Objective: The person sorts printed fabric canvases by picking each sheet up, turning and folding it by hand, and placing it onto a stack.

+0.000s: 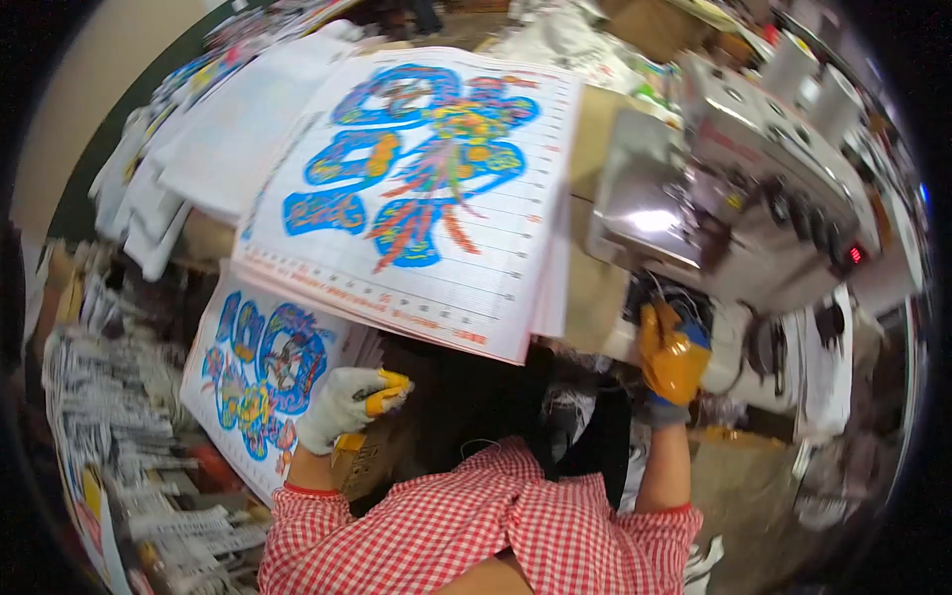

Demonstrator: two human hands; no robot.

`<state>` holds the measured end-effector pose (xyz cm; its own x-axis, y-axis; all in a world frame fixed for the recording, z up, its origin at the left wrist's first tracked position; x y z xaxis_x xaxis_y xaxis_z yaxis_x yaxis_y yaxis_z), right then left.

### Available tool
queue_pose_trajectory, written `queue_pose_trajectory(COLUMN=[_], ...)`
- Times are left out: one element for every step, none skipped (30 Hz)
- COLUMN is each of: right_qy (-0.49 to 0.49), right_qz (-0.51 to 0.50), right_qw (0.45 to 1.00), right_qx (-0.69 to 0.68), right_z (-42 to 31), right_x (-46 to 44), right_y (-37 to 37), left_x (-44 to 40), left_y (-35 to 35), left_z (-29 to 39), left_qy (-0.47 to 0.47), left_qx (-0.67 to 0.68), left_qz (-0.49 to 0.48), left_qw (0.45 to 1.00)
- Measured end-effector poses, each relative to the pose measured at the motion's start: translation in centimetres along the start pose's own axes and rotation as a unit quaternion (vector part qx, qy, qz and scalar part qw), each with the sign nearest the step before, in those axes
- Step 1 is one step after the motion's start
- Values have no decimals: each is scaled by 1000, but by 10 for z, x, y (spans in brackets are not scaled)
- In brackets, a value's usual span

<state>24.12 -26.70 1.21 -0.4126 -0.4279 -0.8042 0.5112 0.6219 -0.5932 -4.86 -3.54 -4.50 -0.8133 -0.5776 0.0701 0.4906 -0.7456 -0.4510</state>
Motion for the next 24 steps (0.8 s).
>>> queue_pose_trajectory(right_qy=[16,26,32,48,64,67,52,34,58,58,24,-11,4,5,1,-4,-2,-1,10,22,26,29,36,44], right_qz=[19,41,45,39,33,37,47,55,31,35,45,54,30,30,17,6,-7,-4,-17,-32,-45,-43,-47,-51], right_qw=[999,995,995,994,991,991,991,991,988,988,989,988,986,987,987,987,986,986,987,987,987,987,990,992], right_qx=[-40,-85,-77,-93,-110,-108,-112,-114,-139,-135,-141,-145,-165,-160,-158,-159,-164,-167,-162,-155,-154,-152,-130,-110], right_z=[-5,-6,-4,-2,0,-1,-5,-8,-6,-3,-6,-8,-4,-2,-1,2,7,9,13,17,23,27,29,32], right_x=[-7,-13,-14,-14,-13,-14,-15,-16,-11,-10,-9,-7,-2,0,2,3,7,9,10,13,22,27,33,41], right_y=[-8,-15,-18,-18,-17,-20,-26,-30,-28,-30,-34,-38,-35,-39,-39,-39,-37,-43,-45,-48,-48,-54,-59,-63], left_x=[-8,-14,-29,-42,-58,-75,-98,-117,-131,-156,-171,-174,-172,-165,-156,-148,-138,-127,-117,-105,-92,-81,-69,-66], left_y=[-1,3,7,10,17,27,42,58,74,92,102,108,110,112,109,106,104,102,100,96,92,93,96,99], left_z=[61,108,126,142,156,169,176,179,170,149,138,134,132,128,129,130,132,136,136,135,130,124,118,101], left_qy=[149,295,330,363,396,428,431,431,434,379,322,329,344,355,378,378,387,396,390,393,386,378,382,324], left_qx=[-59,-111,-99,-87,-120,-151,-211,-269,-266,-353,-436,-432,-438,-444,-418,-418,-406,-395,-407,-409,-404,-400,-402,-472], left_qz=[24,55,81,110,140,171,187,204,205,207,206,205,185,162,161,165,161,156,159,158,140,122,120,98], left_qw=[987,948,935,921,900,875,857,837,836,830,815,814,810,806,810,809,812,814,811,808,817,826,824,814])
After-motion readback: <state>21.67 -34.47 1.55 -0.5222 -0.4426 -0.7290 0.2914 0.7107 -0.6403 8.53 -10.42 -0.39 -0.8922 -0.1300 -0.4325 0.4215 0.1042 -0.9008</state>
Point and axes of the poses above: each hand's wrist, its own x-axis away from the middle knuckle, its own y-axis out of the palm, z = x × y, the point moved 9 cm from there along -x, towards the middle knuckle, and after that the axes turned 9 degrees about z, right-handed, at the moved point
